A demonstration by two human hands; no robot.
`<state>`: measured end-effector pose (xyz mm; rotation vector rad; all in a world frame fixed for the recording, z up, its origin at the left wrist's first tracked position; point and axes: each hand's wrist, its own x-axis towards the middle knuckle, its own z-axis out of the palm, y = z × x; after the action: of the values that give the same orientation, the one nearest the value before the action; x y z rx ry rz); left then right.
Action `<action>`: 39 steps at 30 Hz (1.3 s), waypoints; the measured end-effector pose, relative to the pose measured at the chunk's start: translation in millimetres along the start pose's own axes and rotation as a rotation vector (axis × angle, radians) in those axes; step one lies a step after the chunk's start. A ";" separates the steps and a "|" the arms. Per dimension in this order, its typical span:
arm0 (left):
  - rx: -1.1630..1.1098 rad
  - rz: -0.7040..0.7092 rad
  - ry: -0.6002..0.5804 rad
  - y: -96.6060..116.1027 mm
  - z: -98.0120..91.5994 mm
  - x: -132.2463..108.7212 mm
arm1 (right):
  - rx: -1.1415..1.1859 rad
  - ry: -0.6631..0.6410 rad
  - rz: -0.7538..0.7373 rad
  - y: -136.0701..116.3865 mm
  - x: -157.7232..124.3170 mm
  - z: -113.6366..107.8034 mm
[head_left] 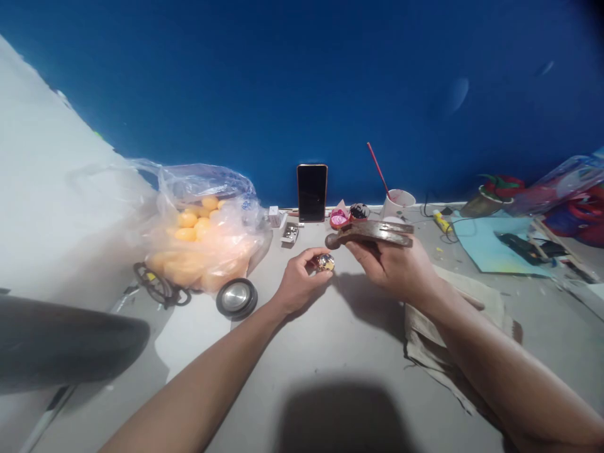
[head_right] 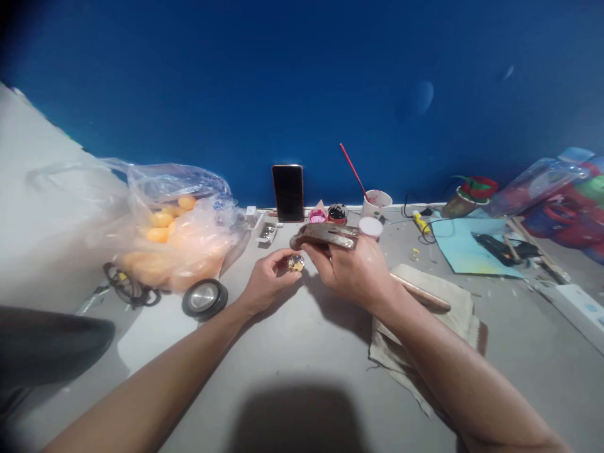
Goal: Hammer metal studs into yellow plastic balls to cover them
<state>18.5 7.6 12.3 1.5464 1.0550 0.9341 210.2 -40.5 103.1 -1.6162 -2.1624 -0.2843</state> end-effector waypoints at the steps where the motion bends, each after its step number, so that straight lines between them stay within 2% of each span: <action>1: 0.006 -0.001 0.003 0.6 0.6 -0.4 | 0.001 -0.038 0.006 -1.5 -0.1 0.4; 4: 0.026 0.011 -0.004 3.6 2.7 -1.9 | 0.012 -0.184 0.040 -4.2 0.1 2.6; 5: 0.027 0.015 -0.007 4.5 3.2 -2.3 | 0.011 -0.188 0.052 -3.7 0.4 3.0; 9: -0.050 -0.022 0.008 6.1 1.7 -1.4 | 0.030 -0.026 0.089 3.2 2.4 1.7; 11: -0.125 -0.066 0.020 5.7 -0.3 0.0 | 0.075 0.009 0.093 5.9 3.3 0.9; 15: -0.259 -0.106 -0.003 3.4 -3.6 1.9 | 0.116 -0.006 0.067 6.7 3.0 3.5; 24: -0.316 -0.129 -0.045 5.7 -2.9 1.2 | 0.025 -0.112 0.027 3.7 0.0 8.4; 29: -0.277 -0.117 -0.054 4.4 -4.4 3.3 | 0.031 -0.011 0.001 5.3 0.9 6.4; 34: -0.244 -0.112 -0.078 1.1 -2.8 3.2 | 0.001 -0.165 0.019 5.3 2.2 4.4; 39: -0.164 -0.080 -0.123 0.8 -3.8 2.2 | 0.018 -0.075 0.009 6.3 2.4 -2.3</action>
<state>15.9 10.7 13.9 1.3984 0.9228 0.8383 216.1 -37.5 105.7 -1.6511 -2.2057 -0.2037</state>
